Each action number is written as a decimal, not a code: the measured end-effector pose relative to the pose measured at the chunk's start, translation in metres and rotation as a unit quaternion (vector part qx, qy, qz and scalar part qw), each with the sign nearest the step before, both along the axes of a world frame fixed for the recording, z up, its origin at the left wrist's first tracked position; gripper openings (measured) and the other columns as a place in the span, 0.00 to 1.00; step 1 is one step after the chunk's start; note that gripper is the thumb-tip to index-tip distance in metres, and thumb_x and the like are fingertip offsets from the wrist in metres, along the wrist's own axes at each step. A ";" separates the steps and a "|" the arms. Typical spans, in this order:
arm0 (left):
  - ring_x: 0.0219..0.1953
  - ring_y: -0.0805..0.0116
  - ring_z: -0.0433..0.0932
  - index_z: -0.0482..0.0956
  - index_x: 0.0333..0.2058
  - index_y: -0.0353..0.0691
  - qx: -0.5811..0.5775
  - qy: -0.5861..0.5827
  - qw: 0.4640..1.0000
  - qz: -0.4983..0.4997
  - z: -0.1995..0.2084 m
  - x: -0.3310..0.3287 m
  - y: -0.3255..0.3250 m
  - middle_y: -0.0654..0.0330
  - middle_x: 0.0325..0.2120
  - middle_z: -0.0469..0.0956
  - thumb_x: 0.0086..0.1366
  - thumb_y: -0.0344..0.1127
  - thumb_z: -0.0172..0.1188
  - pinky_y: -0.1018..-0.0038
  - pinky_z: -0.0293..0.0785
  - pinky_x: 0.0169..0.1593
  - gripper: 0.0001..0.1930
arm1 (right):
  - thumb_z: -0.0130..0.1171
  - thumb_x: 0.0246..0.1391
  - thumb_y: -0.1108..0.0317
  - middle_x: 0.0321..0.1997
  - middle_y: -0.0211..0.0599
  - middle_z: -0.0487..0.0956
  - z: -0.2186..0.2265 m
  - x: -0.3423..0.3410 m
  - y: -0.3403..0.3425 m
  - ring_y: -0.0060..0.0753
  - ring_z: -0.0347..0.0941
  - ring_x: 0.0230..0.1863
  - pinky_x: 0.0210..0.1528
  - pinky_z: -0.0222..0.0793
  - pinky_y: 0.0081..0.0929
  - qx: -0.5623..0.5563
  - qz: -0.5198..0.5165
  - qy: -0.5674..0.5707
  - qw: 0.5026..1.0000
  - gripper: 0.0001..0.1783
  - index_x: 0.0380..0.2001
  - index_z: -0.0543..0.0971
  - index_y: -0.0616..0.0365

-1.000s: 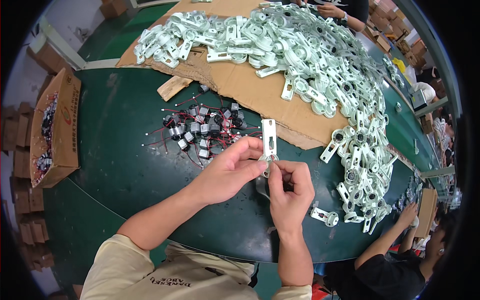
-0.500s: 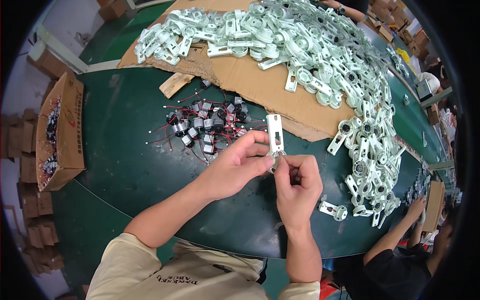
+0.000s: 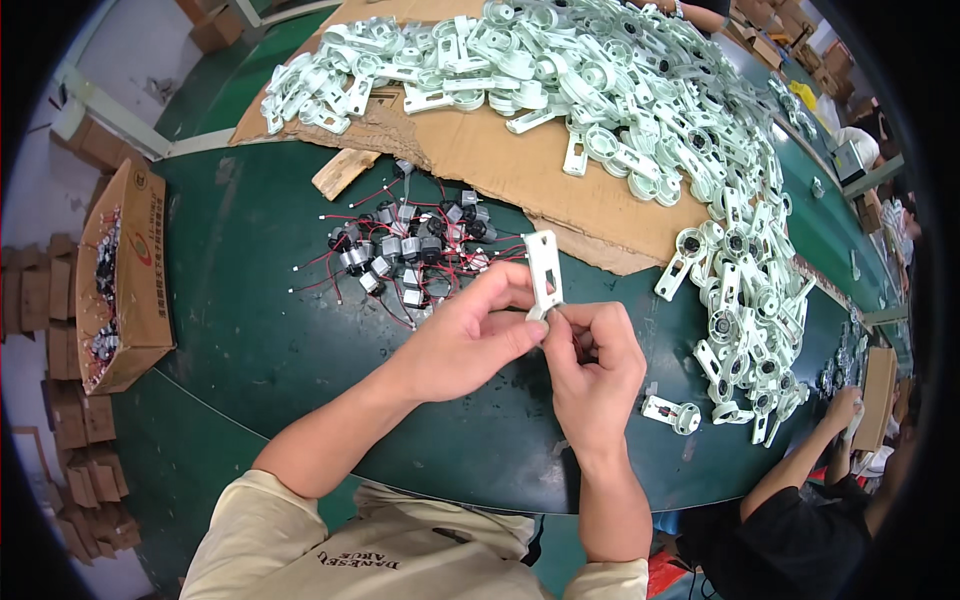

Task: Assembling electronic modules by inserting wired components into white plastic housings on a production line.

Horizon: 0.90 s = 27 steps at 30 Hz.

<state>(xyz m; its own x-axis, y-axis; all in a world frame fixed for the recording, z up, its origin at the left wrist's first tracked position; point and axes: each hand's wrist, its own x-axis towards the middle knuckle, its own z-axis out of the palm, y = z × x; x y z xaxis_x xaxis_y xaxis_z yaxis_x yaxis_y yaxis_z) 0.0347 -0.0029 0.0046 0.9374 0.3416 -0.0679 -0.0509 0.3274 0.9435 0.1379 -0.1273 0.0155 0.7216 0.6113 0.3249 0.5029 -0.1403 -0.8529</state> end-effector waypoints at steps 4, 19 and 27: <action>0.50 0.73 0.75 0.66 0.55 0.37 0.004 -0.007 1.000 0.017 -0.003 0.003 -0.003 0.58 0.48 0.74 0.71 0.29 0.56 0.73 0.75 0.53 0.16 | 0.66 0.51 0.79 0.27 0.35 0.74 0.001 0.000 0.001 0.24 0.69 0.22 0.24 0.66 0.23 -0.003 0.002 0.016 1.000 0.05 0.31 0.79 0.61; 0.53 0.62 0.78 0.66 0.54 0.38 -0.111 -0.039 0.982 0.150 0.002 -0.001 0.018 0.52 0.50 0.76 0.73 0.30 0.53 0.62 0.78 0.57 0.13 | 0.68 0.51 0.76 0.38 0.39 0.79 0.009 0.009 -0.006 0.33 0.77 0.32 0.35 0.73 0.25 -0.072 0.073 0.090 0.991 0.14 0.43 0.80 0.59; 0.49 0.72 0.78 0.69 0.54 0.31 -0.063 -0.030 0.991 0.110 0.000 0.002 0.010 0.56 0.46 0.78 0.69 0.26 0.58 0.75 0.76 0.52 0.16 | 0.69 0.49 0.78 0.36 0.35 0.77 0.012 0.008 -0.006 0.23 0.73 0.29 0.33 0.71 0.20 -0.079 0.077 0.038 0.993 0.16 0.43 0.80 0.61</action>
